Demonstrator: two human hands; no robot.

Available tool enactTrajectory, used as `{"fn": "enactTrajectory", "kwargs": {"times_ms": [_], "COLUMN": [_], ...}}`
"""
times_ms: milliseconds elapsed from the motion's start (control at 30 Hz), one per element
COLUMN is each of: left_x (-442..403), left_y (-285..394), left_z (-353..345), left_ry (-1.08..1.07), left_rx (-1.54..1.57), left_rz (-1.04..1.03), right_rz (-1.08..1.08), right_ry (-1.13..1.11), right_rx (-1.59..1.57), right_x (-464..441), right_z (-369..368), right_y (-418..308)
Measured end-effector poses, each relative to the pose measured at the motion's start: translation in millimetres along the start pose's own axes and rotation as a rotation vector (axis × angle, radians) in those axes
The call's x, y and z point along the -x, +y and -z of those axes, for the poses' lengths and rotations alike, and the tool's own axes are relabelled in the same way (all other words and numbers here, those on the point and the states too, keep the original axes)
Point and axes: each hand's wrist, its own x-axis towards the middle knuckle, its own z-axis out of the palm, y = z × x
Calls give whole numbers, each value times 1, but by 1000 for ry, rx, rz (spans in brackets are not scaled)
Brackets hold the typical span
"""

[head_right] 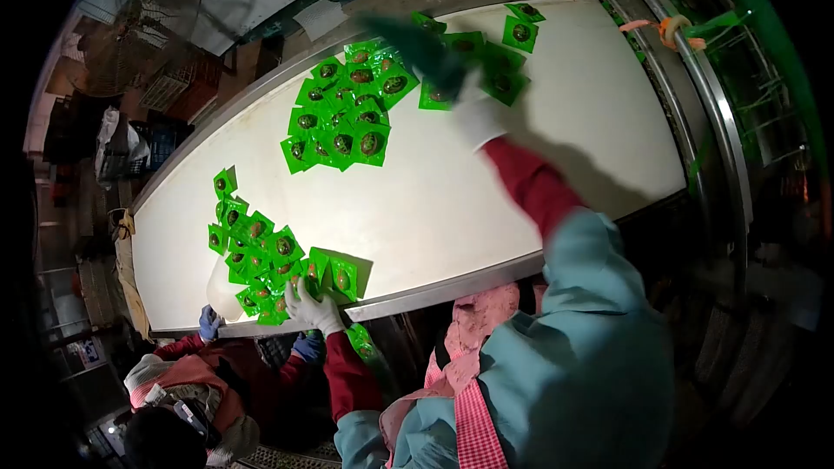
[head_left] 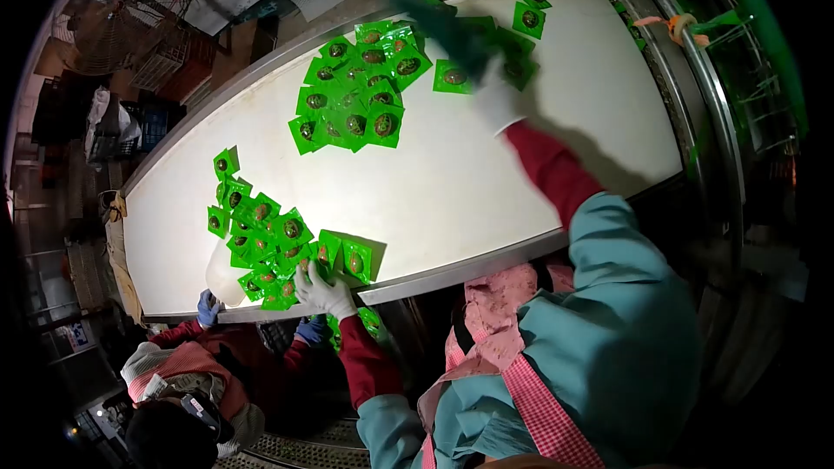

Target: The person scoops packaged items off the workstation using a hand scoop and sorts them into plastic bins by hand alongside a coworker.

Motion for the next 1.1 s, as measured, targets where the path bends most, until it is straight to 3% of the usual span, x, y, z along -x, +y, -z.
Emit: {"fn": "enactTrajectory", "kwargs": {"times_ms": [67, 133, 167, 233, 300, 367, 433, 500, 567, 633, 667, 733, 767, 833, 933, 1000, 1100], "left_x": [9, 14, 17, 9, -4, -9, -6, 1, 4, 10, 11, 9, 8, 8, 6, 2, 2], "left_y": [3, 8, 10, 23, 33, 33, 29, 24, 24, 21, 21, 22, 21, 19, 20, 19, 20], "left_z": [-7, -8, -8, 5, 11, 10, 3, 4, 1, 4, 4, 4, 4, 5, 6, 9, 10], "left_ry": [110, 106, 106, 118, -10, 52, 24, -34, -83, -1, 1, 7, 10, -11, -27, -38, -49], "left_rx": [115, 135, 162, 118, 385, 335, 373, 268, 166, 160, 151, 157, 150, 163, 169, 170, 207], "left_rz": [-168, -170, -172, -141, -71, -113, -120, -63, -5, -46, -34, -35, -28, -12, 6, 24, 35], "right_rz": [-215, -296, -473, -410, -194, 3, 16, 56, 303, 304, 316, 122, -40, -380, -417, -491, -425], "right_ry": [180, 304, 124, 54, 0, -19, -290, -419, -277, -522, -528, -803, -594, -680, -201, -174, -360], "right_rx": [-114, 421, 271, 377, 532, 558, 587, 410, 241, 208, 203, -200, -283, -325, -366, -454, -328], "right_x": [-73, -117, -126, -139, -112, -70, -32, 7, 50, 73, 70, 55, 57, 12, -70, -112, -175], "right_z": [38, 41, 71, 50, 38, 28, 19, 7, 2, -3, 2, 30, 9, 30, 24, 52, 21], "right_y": [83, 172, 172, 223, 202, 160, 111, 71, 28, -4, -11, -34, -12, 16, 129, 136, 120]}}
